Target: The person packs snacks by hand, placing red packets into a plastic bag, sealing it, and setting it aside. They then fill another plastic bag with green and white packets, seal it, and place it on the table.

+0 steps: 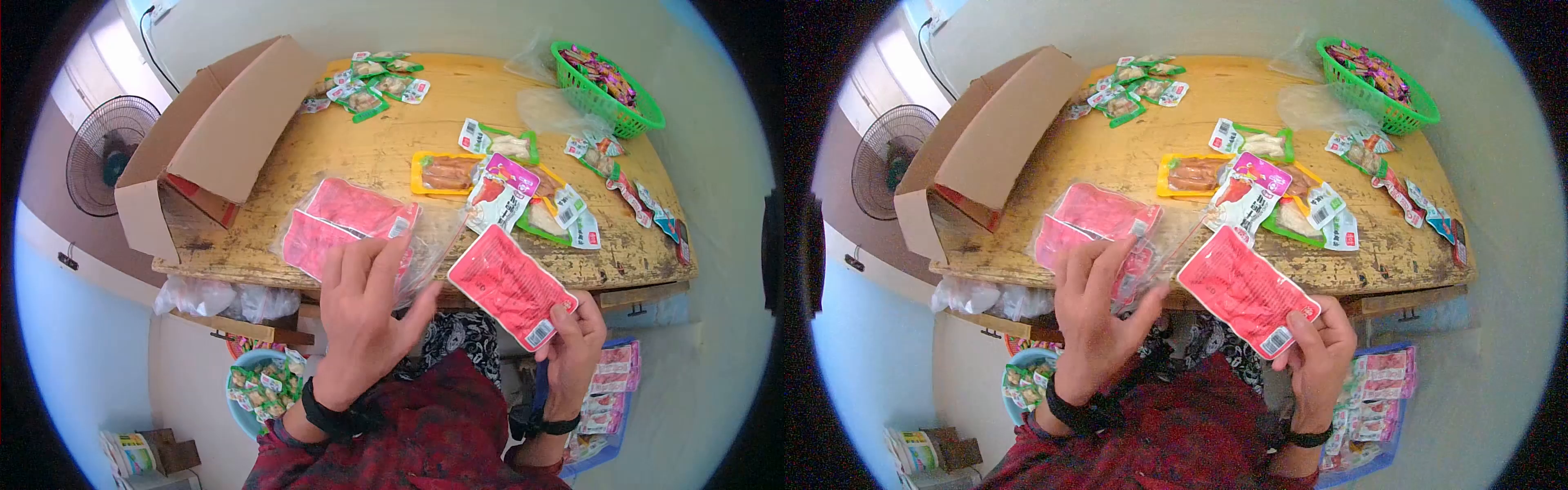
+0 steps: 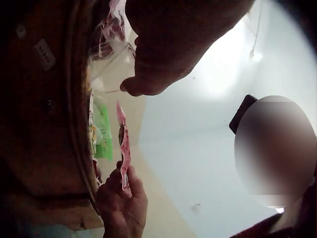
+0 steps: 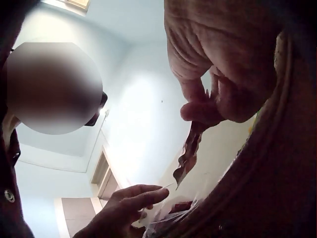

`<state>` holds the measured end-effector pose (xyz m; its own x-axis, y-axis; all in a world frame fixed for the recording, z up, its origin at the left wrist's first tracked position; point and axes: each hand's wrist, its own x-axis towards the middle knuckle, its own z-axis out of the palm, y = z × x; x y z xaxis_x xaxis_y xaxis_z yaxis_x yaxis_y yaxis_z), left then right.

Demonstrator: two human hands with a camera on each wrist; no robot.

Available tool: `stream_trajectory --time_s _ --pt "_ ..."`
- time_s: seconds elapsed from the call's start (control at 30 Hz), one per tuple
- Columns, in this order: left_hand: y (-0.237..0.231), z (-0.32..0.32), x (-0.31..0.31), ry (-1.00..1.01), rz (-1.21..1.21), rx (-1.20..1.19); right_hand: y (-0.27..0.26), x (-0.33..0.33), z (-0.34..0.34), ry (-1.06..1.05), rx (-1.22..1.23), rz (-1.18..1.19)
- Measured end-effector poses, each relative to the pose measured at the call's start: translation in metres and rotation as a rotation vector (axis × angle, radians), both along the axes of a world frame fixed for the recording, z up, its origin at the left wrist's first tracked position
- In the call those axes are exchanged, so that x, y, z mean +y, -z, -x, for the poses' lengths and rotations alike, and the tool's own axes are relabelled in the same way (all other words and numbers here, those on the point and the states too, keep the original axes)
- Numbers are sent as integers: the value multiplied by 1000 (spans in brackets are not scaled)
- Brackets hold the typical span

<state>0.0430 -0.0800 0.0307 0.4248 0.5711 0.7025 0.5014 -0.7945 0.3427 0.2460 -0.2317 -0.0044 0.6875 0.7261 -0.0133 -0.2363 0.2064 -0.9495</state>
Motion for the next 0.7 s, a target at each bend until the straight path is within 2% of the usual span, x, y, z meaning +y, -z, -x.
stream_trajectory --time_s 0.27,0.43,0.7 --pt "9 0 6 69 67 -134 -1 25 9 -240 135 112" --pt "4 1 8 114 16 -154 -5 60 19 -264 202 -4" --pt "1 5 17 233 -42 -196 -19 91 31 -345 182 9"
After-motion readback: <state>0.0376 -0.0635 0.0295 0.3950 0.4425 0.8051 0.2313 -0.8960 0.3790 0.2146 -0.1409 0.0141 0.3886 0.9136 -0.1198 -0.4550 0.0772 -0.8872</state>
